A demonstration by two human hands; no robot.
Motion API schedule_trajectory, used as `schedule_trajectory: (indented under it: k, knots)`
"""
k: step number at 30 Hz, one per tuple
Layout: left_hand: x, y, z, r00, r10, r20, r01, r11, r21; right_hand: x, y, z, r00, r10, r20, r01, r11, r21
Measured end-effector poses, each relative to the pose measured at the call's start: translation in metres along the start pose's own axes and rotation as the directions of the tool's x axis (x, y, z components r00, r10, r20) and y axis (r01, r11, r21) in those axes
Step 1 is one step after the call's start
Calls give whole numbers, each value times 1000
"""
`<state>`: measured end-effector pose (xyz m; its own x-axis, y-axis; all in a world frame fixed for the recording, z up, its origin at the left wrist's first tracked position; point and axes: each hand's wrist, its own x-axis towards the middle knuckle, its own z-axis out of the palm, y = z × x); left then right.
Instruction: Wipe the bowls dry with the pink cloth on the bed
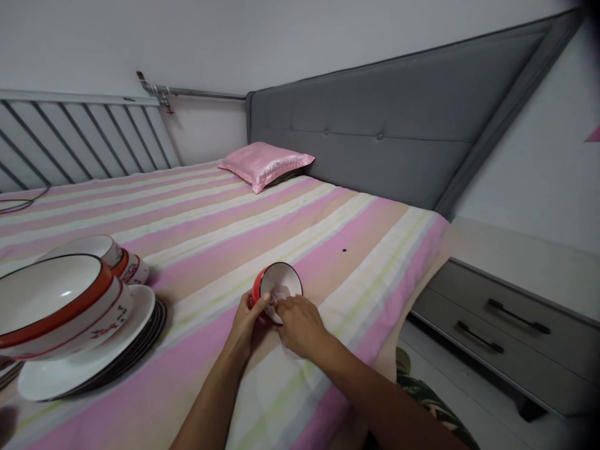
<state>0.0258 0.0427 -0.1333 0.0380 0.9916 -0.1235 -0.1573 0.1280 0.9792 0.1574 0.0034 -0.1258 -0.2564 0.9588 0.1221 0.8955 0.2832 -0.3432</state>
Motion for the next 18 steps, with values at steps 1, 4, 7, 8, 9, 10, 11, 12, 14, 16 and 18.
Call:
schedule_trajectory:
  k: [1, 4, 7, 8, 9, 10, 11, 12, 14, 16, 18]
  knots:
    - [1, -1, 0, 999, -10, 30, 10, 1000, -2, 0, -2, -2, 999, 36, 8, -36, 999, 24]
    - [1, -4, 0, 994, 24, 107, -29, 999, 46, 1, -7, -11, 985, 169, -20, -163, 974, 157]
    - [1, -4, 0, 986, 74, 152, -86, 994, 73, 3, -8, -15, 967, 249, -48, -211, 894, 395]
    - [1, -4, -1, 985, 74, 158, -86, 994, 70, 3, -8, -14, 969, 241, -45, -189, 852, 488]
    - [1, -3, -1, 985, 62, 159, -73, 995, 63, 3, -7, -12, 976, 213, -45, -149, 803, 577]
    - [1, -3, -1, 987, 41, 155, -50, 997, 52, 4, -6, -10, 984, 172, -47, -100, 754, 650]
    - [1, -2, -1, 988, 19, 150, -25, 999, 37, 4, -4, -8, 990, 132, -51, -60, 716, 696]
    - [1, -1, -1, 989, -6, 151, 3, 1000, 17, 3, -2, -6, 994, 97, -49, -32, 698, 715]
    - [0, 1, -2, 986, -46, 161, 52, 998, -34, 3, 2, -4, 999, 43, -19, -19, 738, 674]
    - [-1, 2, -2, 984, -64, 164, 77, 994, -71, 1, 5, -5, 1000, -4, 29, -12, 847, 531]
    - [-2, 3, -1, 988, -73, 138, 85, 993, -87, 0, 9, -8, 998, -37, 49, 19, 944, 331]
